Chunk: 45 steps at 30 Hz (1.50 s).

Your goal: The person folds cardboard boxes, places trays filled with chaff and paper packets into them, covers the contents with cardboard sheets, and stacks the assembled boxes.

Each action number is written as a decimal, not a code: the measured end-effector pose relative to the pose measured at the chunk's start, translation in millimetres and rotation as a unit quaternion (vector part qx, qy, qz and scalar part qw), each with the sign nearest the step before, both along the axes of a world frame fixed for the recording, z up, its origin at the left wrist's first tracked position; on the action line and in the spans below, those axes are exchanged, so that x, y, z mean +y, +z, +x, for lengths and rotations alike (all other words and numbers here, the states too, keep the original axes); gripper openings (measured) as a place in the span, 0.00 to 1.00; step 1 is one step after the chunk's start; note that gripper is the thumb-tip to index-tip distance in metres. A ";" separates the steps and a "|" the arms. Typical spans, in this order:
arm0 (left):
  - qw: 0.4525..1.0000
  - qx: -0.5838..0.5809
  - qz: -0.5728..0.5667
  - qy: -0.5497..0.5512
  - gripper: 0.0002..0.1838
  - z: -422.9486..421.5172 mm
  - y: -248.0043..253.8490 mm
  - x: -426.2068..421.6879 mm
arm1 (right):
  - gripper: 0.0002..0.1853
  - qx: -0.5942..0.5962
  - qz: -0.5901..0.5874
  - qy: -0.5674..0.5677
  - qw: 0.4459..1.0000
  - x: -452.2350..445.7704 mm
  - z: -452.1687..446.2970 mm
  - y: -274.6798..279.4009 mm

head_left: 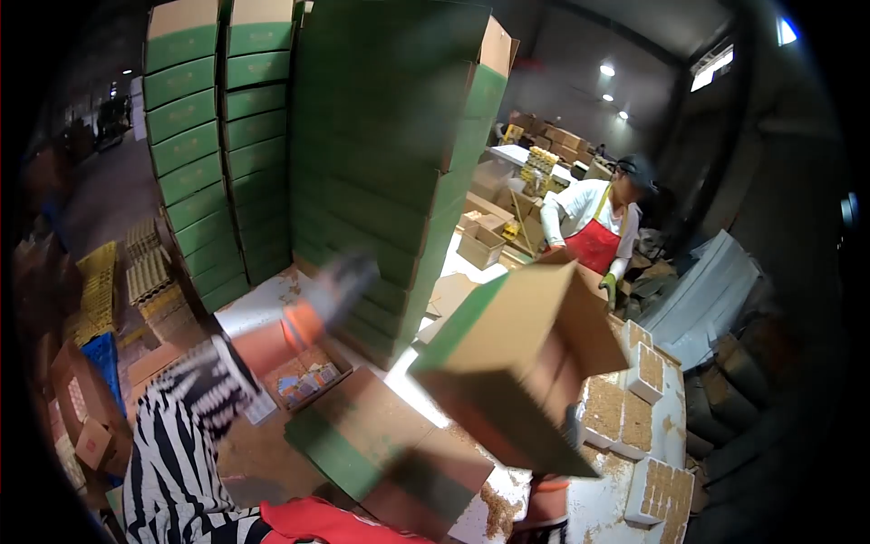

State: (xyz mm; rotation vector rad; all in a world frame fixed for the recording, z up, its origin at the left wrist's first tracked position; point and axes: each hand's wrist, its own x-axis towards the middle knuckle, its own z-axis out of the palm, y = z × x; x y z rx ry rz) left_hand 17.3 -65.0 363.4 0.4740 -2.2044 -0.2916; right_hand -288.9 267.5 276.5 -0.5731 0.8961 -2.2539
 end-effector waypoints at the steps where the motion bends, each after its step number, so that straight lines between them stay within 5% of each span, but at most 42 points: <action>1: 0.951 0.223 0.196 -0.088 0.23 -4.3 30.0 -32.5 | 0.27 0.035 -0.051 0.024 0.998 -9.5 -12.8 25.1; 3: 0.908 0.383 0.132 -0.106 0.23 -7.7 102.5 -92.8 | 0.28 0.113 -0.130 0.054 0.984 -31.8 -45.9 69.7; 6: 0.899 0.426 0.020 -0.102 0.29 -3.4 200.5 -183.7 | 0.29 0.222 -0.215 0.099 0.946 -80.0 -93.3 151.2; 7: 0.899 0.416 0.020 -0.138 0.28 -2.6 231.5 -194.4 | 0.29 0.247 -0.230 0.109 0.935 -98.4 -104.5 183.6; 8: 0.833 0.455 0.152 -0.276 0.24 -4.0 261.0 -200.0 | 0.30 0.262 -0.234 0.113 0.930 -119.8 -112.6 213.8; 10: 0.934 0.355 -0.005 -0.038 0.37 2.1 306.9 -252.4 | 0.31 0.230 -0.215 0.084 0.945 -160.4 -122.7 280.1; 12: 0.901 0.336 0.213 -0.175 0.44 0.0 334.0 -246.3 | 0.30 0.219 -0.204 0.032 0.954 -202.1 -86.1 348.6; 14: 0.900 0.290 0.225 -0.234 0.44 -4.0 336.3 -254.7 | 0.33 0.250 -0.170 -0.027 0.953 -239.5 -83.0 391.6; 19: 0.883 0.282 0.262 -0.268 0.42 -6.3 320.6 -239.2 | 0.30 0.147 -0.153 0.231 0.949 -342.5 -79.3 473.4; 22: 0.880 0.318 0.194 -0.295 0.38 -9.9 312.4 -241.4 | 0.26 0.278 -0.141 0.505 0.805 -368.6 -41.5 480.8; 23: 0.892 0.356 0.046 -0.276 0.35 -16.3 307.4 -255.0 | 0.25 0.342 -0.120 0.528 0.768 -375.7 -33.7 484.6; 24: 0.905 0.341 0.073 -0.243 0.34 -16.6 308.0 -261.1 | 0.23 0.409 -0.103 0.546 0.724 -384.1 -31.0 488.8; 25: 0.916 0.327 0.099 -0.208 0.33 -15.9 308.8 -265.9 | 0.21 0.463 -0.074 0.499 0.729 -394.2 -43.8 500.4; 27: 0.942 0.288 0.111 -0.131 0.33 -14.5 309.1 -273.1 | 0.22 0.423 -0.054 0.329 0.842 -398.7 -51.1 496.0; 29: 0.969 0.230 0.081 -0.045 0.35 -6.3 310.5 -271.8 | 0.24 0.400 -0.049 0.189 0.895 -402.4 -36.9 483.7; 35: 0.932 0.309 0.148 -0.122 0.41 -6.0 292.8 -228.4 | 0.29 0.406 -0.044 0.065 0.910 -430.2 -17.6 467.3; 41: 0.936 0.333 0.105 0.033 0.44 -18.1 285.9 -255.6 | 0.35 0.421 -0.055 0.035 0.905 -433.5 -17.7 451.8; 45: 0.905 0.342 0.249 0.037 0.36 11.4 278.8 -291.5 | 0.38 0.452 -0.110 -0.015 0.885 -395.3 -26.9 391.4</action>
